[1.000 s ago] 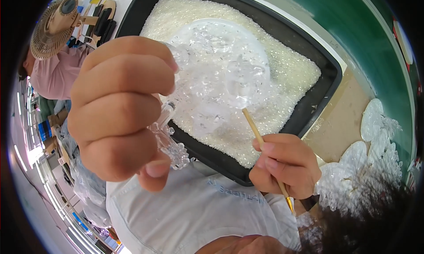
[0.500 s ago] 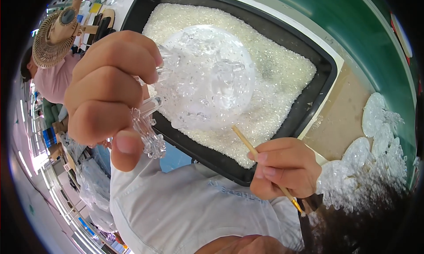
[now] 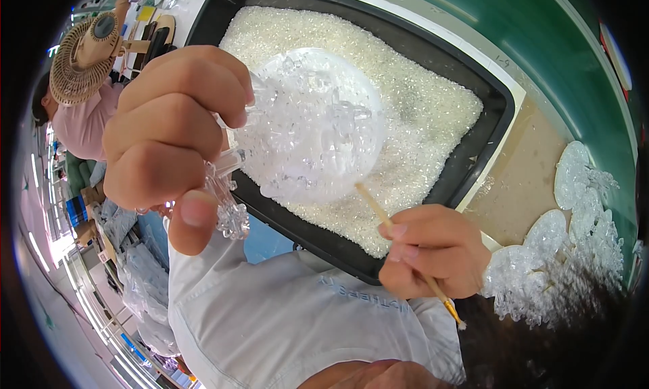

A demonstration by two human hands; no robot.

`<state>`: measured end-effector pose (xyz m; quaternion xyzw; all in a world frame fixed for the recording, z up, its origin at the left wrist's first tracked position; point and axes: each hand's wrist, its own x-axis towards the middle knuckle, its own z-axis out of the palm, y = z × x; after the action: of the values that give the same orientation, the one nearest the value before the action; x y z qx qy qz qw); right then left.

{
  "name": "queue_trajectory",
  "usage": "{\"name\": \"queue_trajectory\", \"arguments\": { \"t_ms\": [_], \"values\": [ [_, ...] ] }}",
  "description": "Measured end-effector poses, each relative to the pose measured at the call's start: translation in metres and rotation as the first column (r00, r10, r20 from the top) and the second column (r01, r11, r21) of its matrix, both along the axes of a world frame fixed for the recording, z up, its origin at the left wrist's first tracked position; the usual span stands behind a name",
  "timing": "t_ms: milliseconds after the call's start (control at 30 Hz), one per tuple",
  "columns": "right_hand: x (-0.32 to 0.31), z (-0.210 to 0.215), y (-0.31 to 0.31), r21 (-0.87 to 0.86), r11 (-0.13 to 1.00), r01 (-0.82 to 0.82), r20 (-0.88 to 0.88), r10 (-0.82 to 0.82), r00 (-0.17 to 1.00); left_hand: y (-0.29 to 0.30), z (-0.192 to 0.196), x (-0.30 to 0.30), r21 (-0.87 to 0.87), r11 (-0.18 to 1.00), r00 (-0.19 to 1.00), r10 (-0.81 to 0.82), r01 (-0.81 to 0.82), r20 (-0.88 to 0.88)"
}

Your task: Applying decorative white beads to clear plastic lighting fixture components using a wooden applicator stick.

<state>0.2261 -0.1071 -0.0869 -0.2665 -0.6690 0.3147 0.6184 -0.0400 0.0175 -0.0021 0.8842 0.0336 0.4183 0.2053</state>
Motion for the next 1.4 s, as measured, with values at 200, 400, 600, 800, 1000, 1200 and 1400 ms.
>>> {"name": "queue_trajectory", "arguments": {
  "t_ms": [200, 400, 600, 800, 1000, 1200, 1400],
  "values": [
    [-0.007, 0.002, 0.002, 0.051, 0.999, -0.005, -0.050, 0.008, 0.999, 0.002, 0.001, -0.001, 0.011, 1.000, 1.000, 0.000, 0.000, 0.003],
    [-0.004, -0.004, -0.001, -0.011, 0.997, 0.082, 0.011, -0.082, 0.997, 0.001, -0.001, 0.001, -0.030, 0.999, 1.000, -0.016, 0.016, -0.011],
    [0.004, 0.005, 0.001, -0.021, 0.999, -0.028, -0.013, 0.028, 1.000, 0.009, 0.005, 0.000, -0.042, 0.998, 0.996, -0.057, 0.055, -0.061],
    [0.001, 0.000, 0.003, 0.001, 0.998, -0.062, 0.060, 0.062, 0.996, 0.009, 0.002, 0.000, -0.057, 0.995, 0.995, -0.089, 0.087, -0.034],
    [-0.008, -0.002, -0.003, -0.054, 0.979, 0.196, -0.012, -0.197, 0.980, 0.014, 0.004, 0.003, -0.033, 0.988, 0.983, -0.155, 0.152, -0.097],
    [-0.005, 0.003, 0.000, -0.005, 1.000, 0.018, 0.010, -0.018, 1.000, 0.015, 0.006, -0.004, -0.049, 0.983, 0.978, -0.183, 0.179, -0.104],
    [-0.001, 0.005, 0.001, -0.011, 1.000, 0.010, 0.023, -0.010, 1.000, 0.017, 0.006, 0.001, -0.055, 0.978, 0.974, -0.208, 0.203, -0.094]
  ]
}}
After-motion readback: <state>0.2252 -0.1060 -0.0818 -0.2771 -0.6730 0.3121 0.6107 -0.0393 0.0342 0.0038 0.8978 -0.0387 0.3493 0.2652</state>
